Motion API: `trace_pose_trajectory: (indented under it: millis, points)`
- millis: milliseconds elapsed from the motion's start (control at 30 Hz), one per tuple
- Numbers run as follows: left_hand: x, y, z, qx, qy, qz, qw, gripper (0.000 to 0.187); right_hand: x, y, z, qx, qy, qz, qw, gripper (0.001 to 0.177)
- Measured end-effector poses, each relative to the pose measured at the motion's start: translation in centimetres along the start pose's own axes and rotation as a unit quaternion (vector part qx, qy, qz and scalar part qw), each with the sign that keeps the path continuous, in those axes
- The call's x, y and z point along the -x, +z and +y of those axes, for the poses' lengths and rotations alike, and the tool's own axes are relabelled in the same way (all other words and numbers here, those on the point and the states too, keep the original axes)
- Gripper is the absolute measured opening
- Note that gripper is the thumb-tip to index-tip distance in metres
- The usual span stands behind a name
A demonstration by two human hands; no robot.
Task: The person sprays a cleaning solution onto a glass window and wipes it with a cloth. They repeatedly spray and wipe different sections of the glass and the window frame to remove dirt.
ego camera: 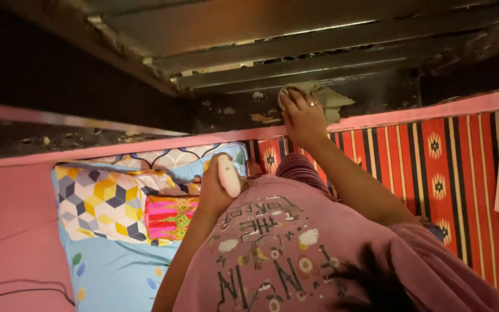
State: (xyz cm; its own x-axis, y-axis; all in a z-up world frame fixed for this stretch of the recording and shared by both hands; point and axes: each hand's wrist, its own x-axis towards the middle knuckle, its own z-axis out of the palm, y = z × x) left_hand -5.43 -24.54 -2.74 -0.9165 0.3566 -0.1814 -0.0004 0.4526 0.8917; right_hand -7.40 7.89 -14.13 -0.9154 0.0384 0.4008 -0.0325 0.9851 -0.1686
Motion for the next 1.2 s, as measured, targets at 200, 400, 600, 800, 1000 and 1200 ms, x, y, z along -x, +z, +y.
trace_pose_trajectory:
  millis: [200,400,600,800,1000,1200]
  points:
    - [-0.1,0.3,0.9,0.005,0.007,0.086,0.996,0.055,1.4,-3.6,7.3,0.017,-0.009,-0.025,0.999,0.044]
    - [-1.4,-1.7,5.3,0.126,0.242,0.191,0.943,0.05,6.2,-4.4,14.4,-0.031,0.141,0.028,0.989,0.037]
    - [-4.8,0.2,4.5,0.17,0.337,0.236,0.895,0.062,3.3,1.3,5.1,-0.011,-0.006,-0.05,0.999,0.053]
    - [-6.8,1.8,3.7,0.144,0.303,0.242,0.91,0.057,0.1,-3.6,2.4,-0.026,-0.068,-0.094,0.993,0.058]
    - [-7.6,1.2,7.2,0.118,0.23,0.235,0.937,0.061,8.3,-5.3,17.0,-0.028,0.129,-0.139,0.981,0.044]
    - [-7.9,2.3,6.2,0.162,0.236,0.251,0.925,0.064,7.4,-8.6,18.5,0.102,0.272,-0.131,0.948,0.059]
